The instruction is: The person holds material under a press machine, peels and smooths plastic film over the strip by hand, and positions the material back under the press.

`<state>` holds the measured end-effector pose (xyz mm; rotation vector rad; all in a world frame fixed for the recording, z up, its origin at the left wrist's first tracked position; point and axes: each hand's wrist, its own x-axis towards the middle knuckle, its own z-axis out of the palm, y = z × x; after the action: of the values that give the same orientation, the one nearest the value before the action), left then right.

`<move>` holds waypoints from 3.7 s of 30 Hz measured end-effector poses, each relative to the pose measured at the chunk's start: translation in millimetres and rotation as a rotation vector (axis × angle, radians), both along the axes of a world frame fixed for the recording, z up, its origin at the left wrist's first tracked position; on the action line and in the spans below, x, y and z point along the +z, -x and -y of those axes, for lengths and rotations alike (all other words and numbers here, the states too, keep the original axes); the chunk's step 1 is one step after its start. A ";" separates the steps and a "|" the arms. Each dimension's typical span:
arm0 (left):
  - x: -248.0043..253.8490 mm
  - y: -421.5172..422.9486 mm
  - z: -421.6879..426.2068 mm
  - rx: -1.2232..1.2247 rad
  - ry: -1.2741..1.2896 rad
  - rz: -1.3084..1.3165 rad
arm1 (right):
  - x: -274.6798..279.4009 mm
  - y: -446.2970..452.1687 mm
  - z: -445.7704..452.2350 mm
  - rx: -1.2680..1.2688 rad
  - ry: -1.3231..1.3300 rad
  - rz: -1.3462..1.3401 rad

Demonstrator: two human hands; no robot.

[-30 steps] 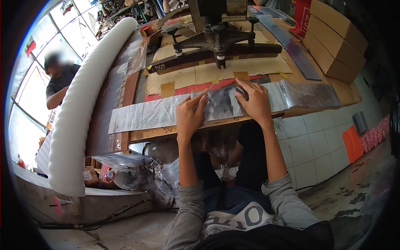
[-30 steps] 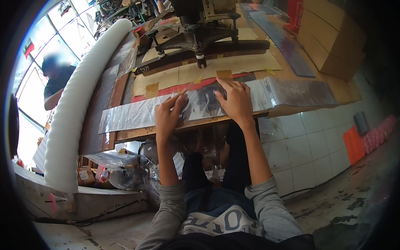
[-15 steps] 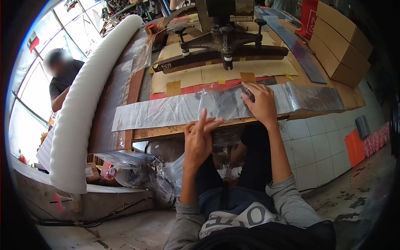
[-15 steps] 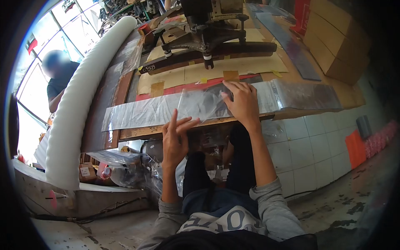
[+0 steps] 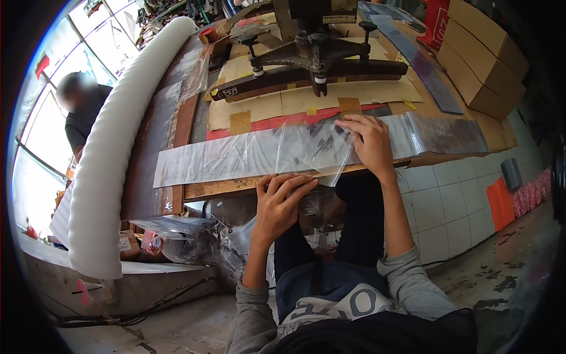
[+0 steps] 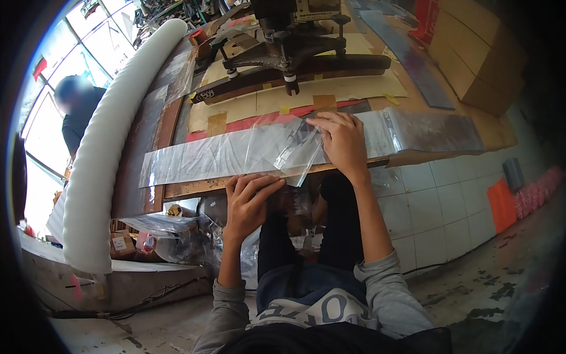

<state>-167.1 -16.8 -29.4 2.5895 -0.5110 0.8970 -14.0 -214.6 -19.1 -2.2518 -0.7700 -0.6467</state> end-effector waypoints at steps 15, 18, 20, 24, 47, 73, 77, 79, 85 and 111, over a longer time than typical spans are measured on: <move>3.2 -0.7 -1.2 0.006 0.019 -0.030 | 25.7 22.7 24.9 0.601 -0.298 -0.228; 8.4 0.9 -3.3 0.001 0.041 -0.063 | 32.4 39.2 52.1 0.737 -0.261 -0.267; 13.7 -1.2 -4.9 -0.016 0.052 -0.093 | 30.3 44.8 73.4 0.754 -0.323 -0.287; 27.4 -7.6 -8.5 -0.033 0.010 -0.146 | 22.3 40.3 143.1 0.420 -0.498 -0.229; 43.3 -71.7 25.7 -0.029 -0.108 -0.322 | -2.1 -54.7 301.9 -1.298 0.288 -0.182; 39.4 -70.5 26.4 0.001 -0.148 -0.262 | 6.4 -83.2 318.1 -1.237 0.283 -0.213; 39.6 -70.8 28.1 0.012 -0.152 -0.271 | -6.2 -90.6 315.3 -1.170 0.341 -0.014; 40.0 -71.1 28.5 0.021 -0.155 -0.275 | -6.1 -91.4 312.0 -1.167 0.283 -0.033; 39.4 -71.4 29.3 0.029 -0.152 -0.288 | 2.1 -90.9 305.6 -1.091 0.223 -0.061; 39.9 -72.5 29.8 0.053 -0.120 -0.294 | -7.8 -108.2 319.9 -1.028 0.101 -0.035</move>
<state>-94.6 -46.6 10.6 2.7899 -0.4262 0.4999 94.2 -534.5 -26.9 -2.6552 0.4677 -1.0151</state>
